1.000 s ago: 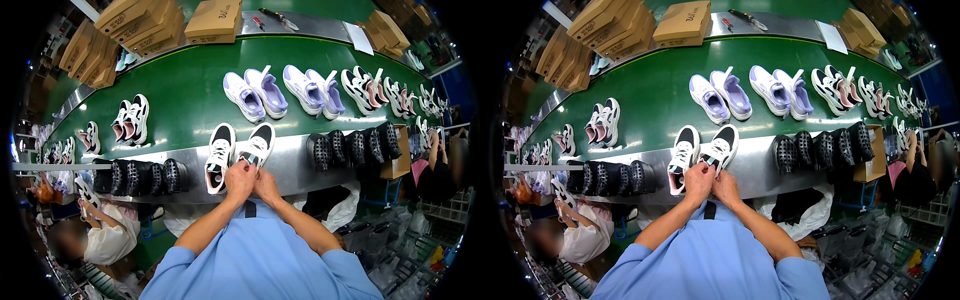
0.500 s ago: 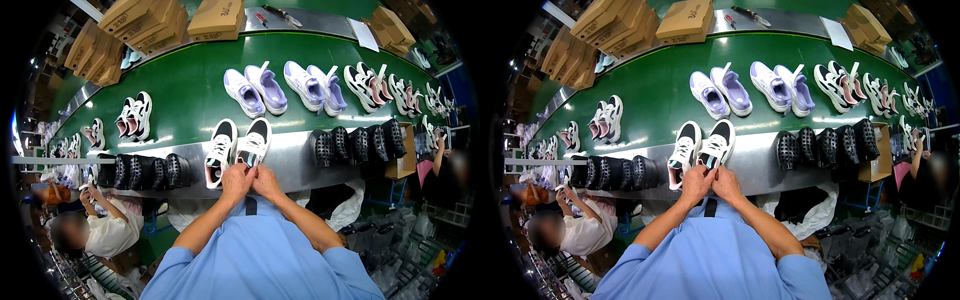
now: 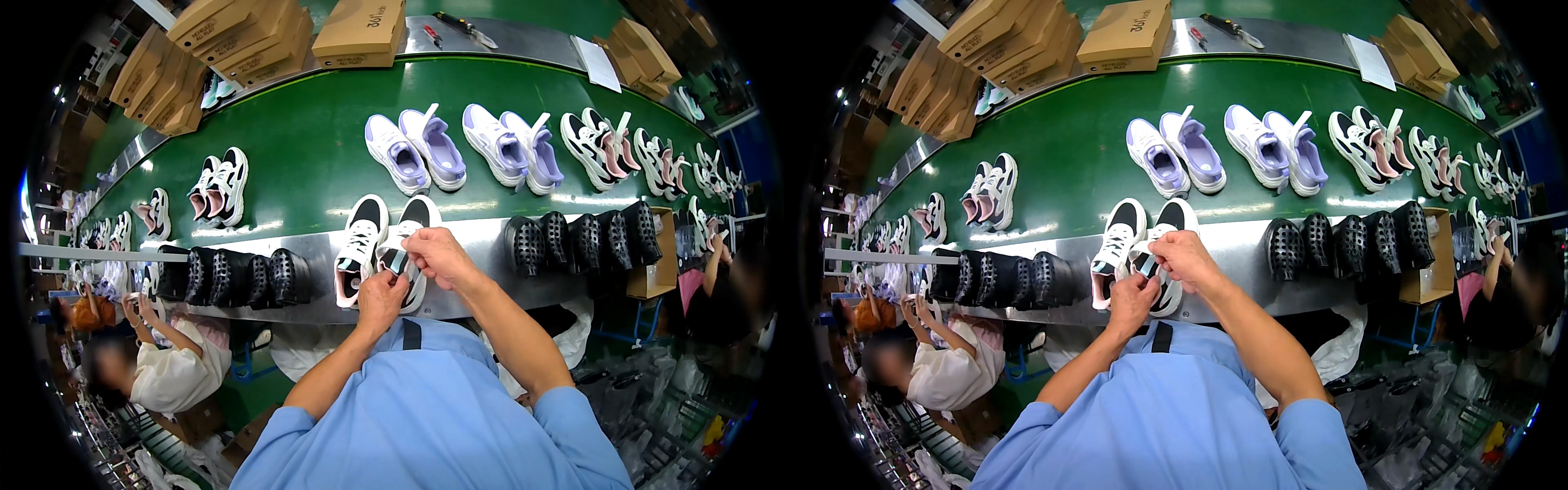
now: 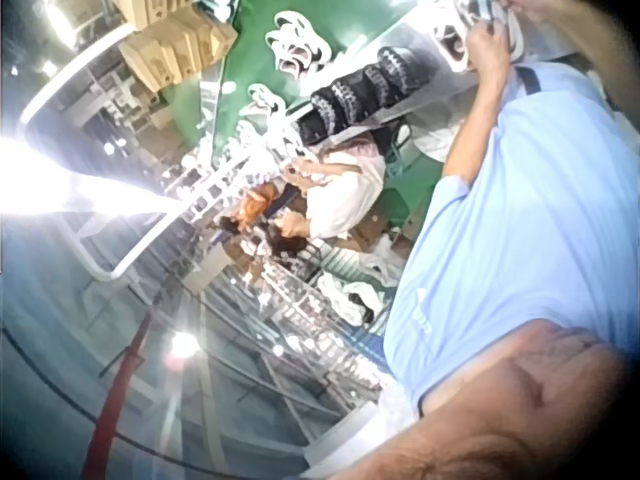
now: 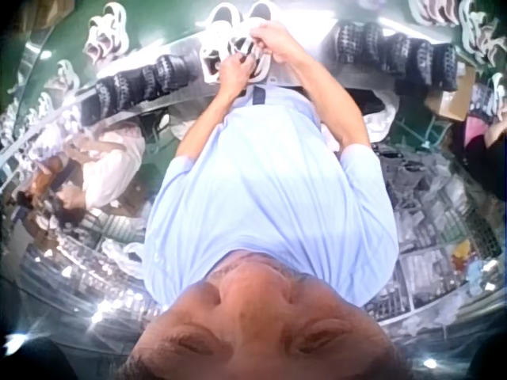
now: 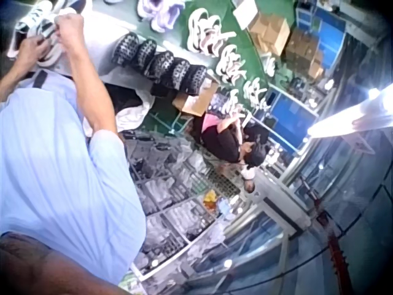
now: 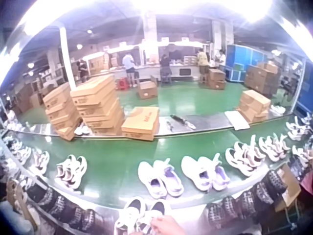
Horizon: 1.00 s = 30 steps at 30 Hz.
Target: The person picks up shoes from a conveyor belt, checks the interior and exterior, and moves them to another section of the line.
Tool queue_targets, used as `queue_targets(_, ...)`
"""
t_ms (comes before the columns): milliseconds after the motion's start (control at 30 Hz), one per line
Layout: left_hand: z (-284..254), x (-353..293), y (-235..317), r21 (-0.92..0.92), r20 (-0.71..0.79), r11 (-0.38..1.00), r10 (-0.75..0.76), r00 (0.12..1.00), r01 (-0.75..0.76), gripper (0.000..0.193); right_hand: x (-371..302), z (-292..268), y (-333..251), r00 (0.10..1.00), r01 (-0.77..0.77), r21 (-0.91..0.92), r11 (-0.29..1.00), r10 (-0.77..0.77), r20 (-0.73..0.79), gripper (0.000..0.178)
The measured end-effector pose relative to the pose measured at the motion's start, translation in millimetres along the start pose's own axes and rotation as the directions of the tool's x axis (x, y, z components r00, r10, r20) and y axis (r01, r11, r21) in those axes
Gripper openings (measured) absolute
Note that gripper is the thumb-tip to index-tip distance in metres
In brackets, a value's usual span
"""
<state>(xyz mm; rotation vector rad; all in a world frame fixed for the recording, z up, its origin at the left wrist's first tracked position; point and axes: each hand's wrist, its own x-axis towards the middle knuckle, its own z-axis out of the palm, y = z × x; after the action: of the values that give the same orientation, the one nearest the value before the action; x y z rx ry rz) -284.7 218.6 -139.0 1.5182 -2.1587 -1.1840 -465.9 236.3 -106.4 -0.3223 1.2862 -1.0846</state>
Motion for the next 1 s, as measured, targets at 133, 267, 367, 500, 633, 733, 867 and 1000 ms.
queue_targets(133, -1.7, 0.9, -1.9, -0.135, -0.028, 0.984, -0.121, 0.992, 0.117, 0.038, -3.7, -29.1, 13.5, 0.997, -0.074, -0.010, 0.997, 0.074, -0.019, 0.018)
queue_targets(267, 3.5, -0.5, -7.0, -0.258, -0.025, 0.949, -0.193, 0.981, 0.180, 0.039, -10.9, -29.1, 54.8, 0.996, -0.085, 0.031, 0.996, 0.086, -0.036, 0.017)
queue_targets(367, 7.7, -1.1, -5.0, -0.268, -0.027, 0.944, -0.207, 0.978, 0.192, 0.039, -11.5, -29.6, 71.3, 0.996, -0.066, 0.016, 0.998, 0.067, -0.062, 0.018)
queue_targets(500, 8.0, -3.0, 8.4, -0.248, -0.006, 0.941, -0.240, 0.971, 0.231, 0.037, -5.5, -34.0, 91.8, 0.996, -0.037, -0.053, 0.998, 0.032, -0.080, 0.019)
queue_targets(633, 13.1, -5.3, 8.9, -0.192, -0.025, 0.981, -0.022, 0.999, 0.017, 0.025, -0.8, -40.9, 103.4, 0.993, -0.044, -0.131, 0.990, 0.030, -0.112, 0.019)
queue_targets(733, 5.7, -4.7, 5.7, -0.175, 0.077, 0.975, 0.156, 0.985, -0.141, 0.014, -5.7, -53.1, 113.9, 0.973, -0.100, -0.194, 0.976, 0.055, -0.224, 0.022)
queue_targets(867, -5.8, 4.0, 10.5, 0.266, -0.165, 0.856, 0.493, 0.854, -0.443, 0.016, -26.9, -30.1, 108.9, 0.895, 0.085, -0.528, 0.845, -0.298, -0.333, 0.033)
queue_targets(1000, -4.5, 14.3, 3.9, 0.352, -0.098, 0.800, 0.548, 0.831, -0.486, 0.017, -28.9, -12.0, 99.4, 0.893, 0.098, -0.663, 0.742, -0.360, -0.271, 0.031)
